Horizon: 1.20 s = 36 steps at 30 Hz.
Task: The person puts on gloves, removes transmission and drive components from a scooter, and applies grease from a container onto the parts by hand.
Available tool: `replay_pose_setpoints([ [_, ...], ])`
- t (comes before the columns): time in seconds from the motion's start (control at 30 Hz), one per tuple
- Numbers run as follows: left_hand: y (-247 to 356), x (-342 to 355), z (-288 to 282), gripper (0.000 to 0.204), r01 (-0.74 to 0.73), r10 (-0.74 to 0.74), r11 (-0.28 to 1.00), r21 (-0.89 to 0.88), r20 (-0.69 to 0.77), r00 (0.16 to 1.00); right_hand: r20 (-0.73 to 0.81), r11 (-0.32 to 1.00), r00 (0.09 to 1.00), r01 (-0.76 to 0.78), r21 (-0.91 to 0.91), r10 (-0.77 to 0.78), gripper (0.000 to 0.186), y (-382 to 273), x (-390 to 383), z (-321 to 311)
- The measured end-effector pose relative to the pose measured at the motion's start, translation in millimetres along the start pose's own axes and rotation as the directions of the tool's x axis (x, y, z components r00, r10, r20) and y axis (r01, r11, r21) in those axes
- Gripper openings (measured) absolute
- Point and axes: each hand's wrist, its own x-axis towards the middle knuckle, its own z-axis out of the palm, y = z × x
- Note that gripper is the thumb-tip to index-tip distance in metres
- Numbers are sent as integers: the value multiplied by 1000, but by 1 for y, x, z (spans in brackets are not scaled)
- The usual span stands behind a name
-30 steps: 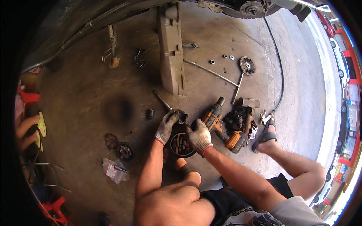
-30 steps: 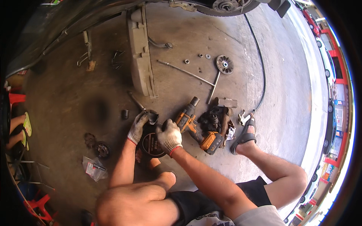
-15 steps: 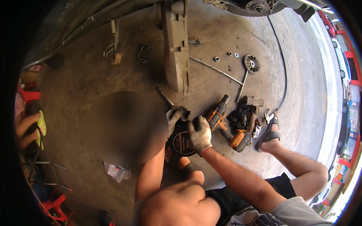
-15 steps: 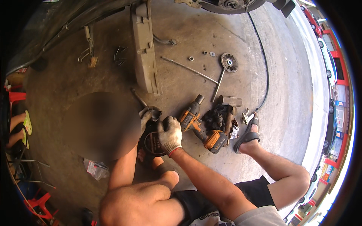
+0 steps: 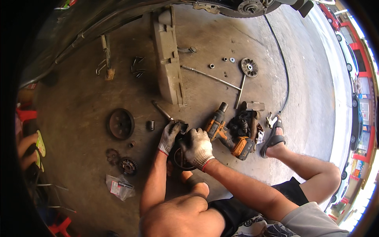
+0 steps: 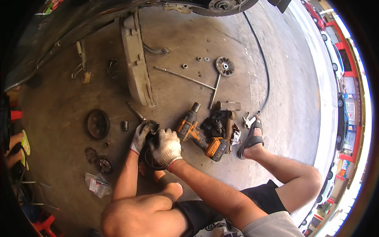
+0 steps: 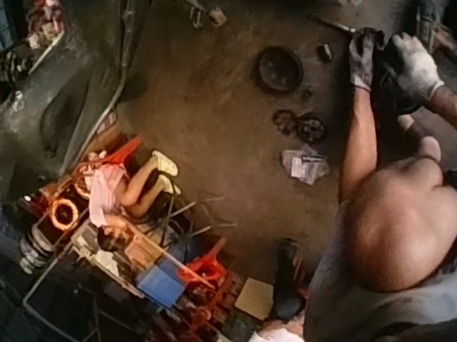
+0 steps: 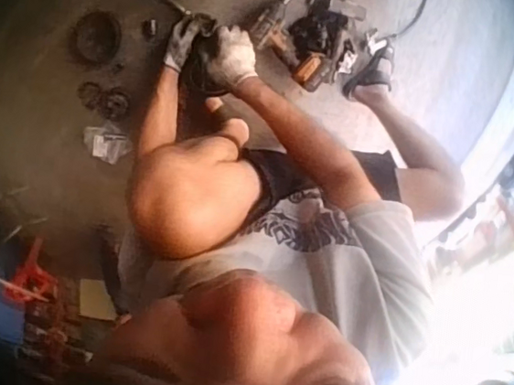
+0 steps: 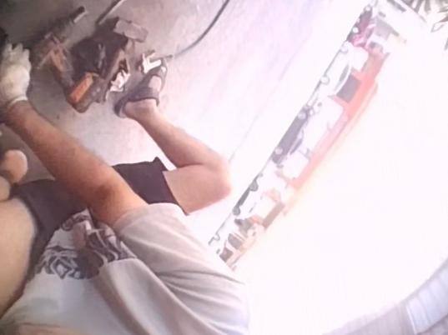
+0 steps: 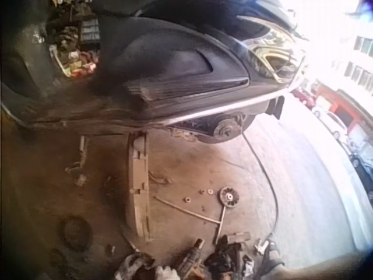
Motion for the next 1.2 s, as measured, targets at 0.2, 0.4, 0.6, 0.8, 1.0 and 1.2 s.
replay_pose_setpoints([
  [0.2, -7, -5, 3, 28, 2, -2, 1000, -9, 34, 999, 105, 999, 994, 34, -5, -33, 48, 3, -4, -3],
  [0.4, 22, -1, 25, 25, -18, -28, 905, 425, 103, 994, 171, 994, 984, -65, 85, 49, 54, 22, -9, -7],
  [0.6, 3, -7, 23, 37, 27, -55, 972, 235, 116, 992, 218, 981, 970, -138, 134, 107, 51, 14, -23, -16],
  [0.8, 10, -14, 27, 28, -33, 14, 973, 229, 82, 997, 170, 976, 986, -39, 214, 2, 48, 27, -32, -12],
  [1.0, 23, -22, 36, 24, 14, -15, 985, 169, 5, 1000, 184, 983, 983, -31, 183, -3, 48, 21, -33, -18],
  [1.2, 22, -22, 40, 25, -37, 45, 978, 204, -37, 998, 192, 990, 979, 41, 134, -66, 49, 27, -33, -19],
])
